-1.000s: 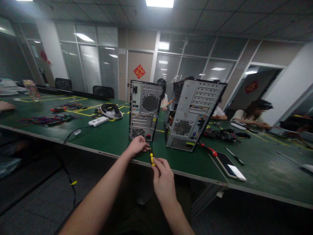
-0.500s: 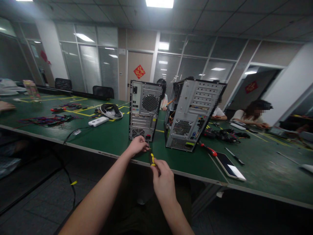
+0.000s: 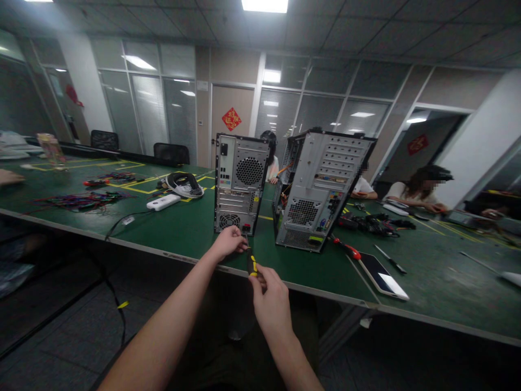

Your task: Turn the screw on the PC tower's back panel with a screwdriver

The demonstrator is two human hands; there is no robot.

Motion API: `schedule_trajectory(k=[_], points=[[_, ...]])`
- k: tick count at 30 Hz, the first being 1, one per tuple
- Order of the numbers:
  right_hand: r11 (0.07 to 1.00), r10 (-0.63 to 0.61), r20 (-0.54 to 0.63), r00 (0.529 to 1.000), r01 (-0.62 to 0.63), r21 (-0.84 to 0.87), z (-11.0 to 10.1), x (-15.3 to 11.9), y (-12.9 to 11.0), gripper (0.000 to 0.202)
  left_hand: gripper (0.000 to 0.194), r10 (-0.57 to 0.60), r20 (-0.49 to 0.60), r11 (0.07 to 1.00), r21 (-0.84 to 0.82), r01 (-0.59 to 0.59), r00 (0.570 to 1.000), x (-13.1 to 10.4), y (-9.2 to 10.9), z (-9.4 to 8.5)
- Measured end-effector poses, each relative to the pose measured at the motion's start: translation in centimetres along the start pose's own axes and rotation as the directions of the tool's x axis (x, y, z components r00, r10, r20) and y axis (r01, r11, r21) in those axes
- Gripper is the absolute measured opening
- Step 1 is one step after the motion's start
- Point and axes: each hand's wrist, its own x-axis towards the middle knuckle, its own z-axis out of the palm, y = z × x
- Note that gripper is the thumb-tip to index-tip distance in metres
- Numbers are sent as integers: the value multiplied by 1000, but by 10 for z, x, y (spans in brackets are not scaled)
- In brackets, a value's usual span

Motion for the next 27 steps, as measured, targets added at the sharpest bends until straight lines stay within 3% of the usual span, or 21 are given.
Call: schedule_trajectory(k=[9,16,22,27], points=[[993,-105,-32,994,103,-64,-7,2,-7,28,28,0,25,1000,-28,1,1000,2,-3,-1],[1000,1,-2,1000,-1,-27,-3,0,-2,11,27,10,17,1000,-23,-10,1000,2,-3,-2],[994,-87,-38,995,84,-71,-6,2,-6,27,26,-1,12,1000,-11,1,1000,-1,0,-1],[994,-83,-24,996,81,-73,-6,2,-6,29,26,0,11,1000,-21,1,1000,1,-1,-1]])
